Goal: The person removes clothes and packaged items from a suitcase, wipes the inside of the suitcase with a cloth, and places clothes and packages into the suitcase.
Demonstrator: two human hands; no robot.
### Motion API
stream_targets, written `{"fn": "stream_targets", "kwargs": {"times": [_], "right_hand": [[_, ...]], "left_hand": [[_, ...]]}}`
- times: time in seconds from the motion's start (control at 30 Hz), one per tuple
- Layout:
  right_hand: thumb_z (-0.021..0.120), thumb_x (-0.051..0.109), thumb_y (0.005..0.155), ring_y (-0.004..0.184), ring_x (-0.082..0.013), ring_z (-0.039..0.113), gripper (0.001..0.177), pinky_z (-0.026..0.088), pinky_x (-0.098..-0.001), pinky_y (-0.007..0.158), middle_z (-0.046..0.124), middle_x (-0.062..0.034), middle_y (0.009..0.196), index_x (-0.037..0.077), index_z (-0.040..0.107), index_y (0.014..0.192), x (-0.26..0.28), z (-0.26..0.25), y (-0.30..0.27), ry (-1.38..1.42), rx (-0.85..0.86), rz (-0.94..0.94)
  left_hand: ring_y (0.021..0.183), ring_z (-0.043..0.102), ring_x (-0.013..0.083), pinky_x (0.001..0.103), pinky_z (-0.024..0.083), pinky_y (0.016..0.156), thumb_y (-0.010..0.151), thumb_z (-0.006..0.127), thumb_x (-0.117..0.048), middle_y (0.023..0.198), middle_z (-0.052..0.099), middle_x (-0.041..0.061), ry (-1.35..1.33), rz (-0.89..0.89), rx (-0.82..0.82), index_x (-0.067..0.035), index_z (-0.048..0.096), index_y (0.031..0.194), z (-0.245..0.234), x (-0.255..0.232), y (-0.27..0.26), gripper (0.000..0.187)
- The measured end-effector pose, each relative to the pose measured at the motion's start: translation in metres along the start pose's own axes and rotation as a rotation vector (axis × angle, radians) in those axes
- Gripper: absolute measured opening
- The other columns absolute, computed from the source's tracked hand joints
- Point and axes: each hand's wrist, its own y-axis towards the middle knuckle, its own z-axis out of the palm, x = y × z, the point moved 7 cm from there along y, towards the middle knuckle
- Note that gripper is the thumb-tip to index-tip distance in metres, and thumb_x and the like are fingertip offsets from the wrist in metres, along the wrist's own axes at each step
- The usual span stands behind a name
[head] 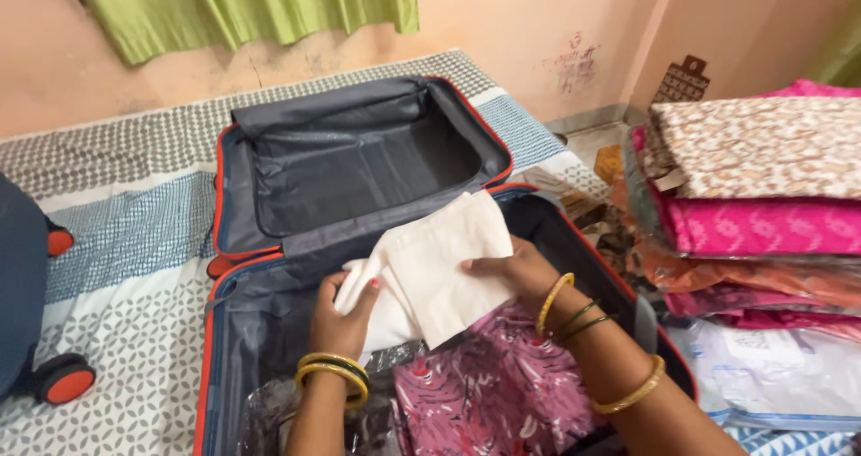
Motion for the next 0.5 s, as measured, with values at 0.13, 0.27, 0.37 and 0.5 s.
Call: {"fn": "stream_targets", "kwargs": {"times": [0.13, 0.27, 0.37, 0.5], "right_hand": [[0.078, 0.0, 0.072, 0.088, -0.0255, 0.075, 0.048, 0.062, -0.039, 0.083, 0.077, -0.0138, 0.107, -0.005, 0.068, 0.12, 0.058, -0.029, -0.029, 0.068, -0.064, -0.031], [0.076, 0.002, 0.074, 0.093, -0.024, 0.076, 0.049, 0.06, -0.0372, 0.086, 0.077, -0.0125, 0.109, -0.003, 0.068, 0.121, 0.113, -0.074, -0.057, 0.049, -0.095, -0.099], [0.077, 0.001, 0.074, 0.095, -0.0238, 0.074, 0.048, 0.058, -0.037, 0.087, 0.077, -0.0123, 0.111, -0.003, 0.069, 0.121, 0.154, -0.121, -0.079, -0.037, -0.2, -0.181], [0.078, 0.003, 0.075, 0.096, -0.0248, 0.074, 0.047, 0.059, -0.0392, 0.089, 0.076, -0.0138, 0.111, -0.003, 0.068, 0.121, 0.201, -0.189, -0.104, -0.079, -0.274, -0.273]], "left_hand": [[0.093, 0.07, 0.0208, 0.035, 0.058, 0.081, 0.071, 0.091, -0.029, 0.111, 0.074, 0.016, -0.369, 0.013, 0.125, -0.002, 0.057, 0.124, 0.023, -0.066, 0.001, 0.069], [0.096, 0.072, 0.0217, 0.035, 0.059, 0.084, 0.065, 0.093, -0.024, 0.114, 0.073, 0.016, -0.38, 0.016, 0.184, -0.001, 0.054, 0.128, 0.056, -0.14, -0.007, 0.078], [0.097, 0.073, 0.0223, 0.035, 0.06, 0.086, 0.064, 0.092, -0.023, 0.114, 0.074, 0.016, -0.449, 0.05, 0.247, -0.001, 0.056, 0.128, 0.092, -0.193, -0.018, 0.077], [0.099, 0.073, 0.0225, 0.035, 0.06, 0.087, 0.065, 0.093, -0.021, 0.115, 0.073, 0.016, -0.451, 0.13, 0.314, 0.0, 0.056, 0.128, 0.154, -0.255, -0.028, 0.076]]}}
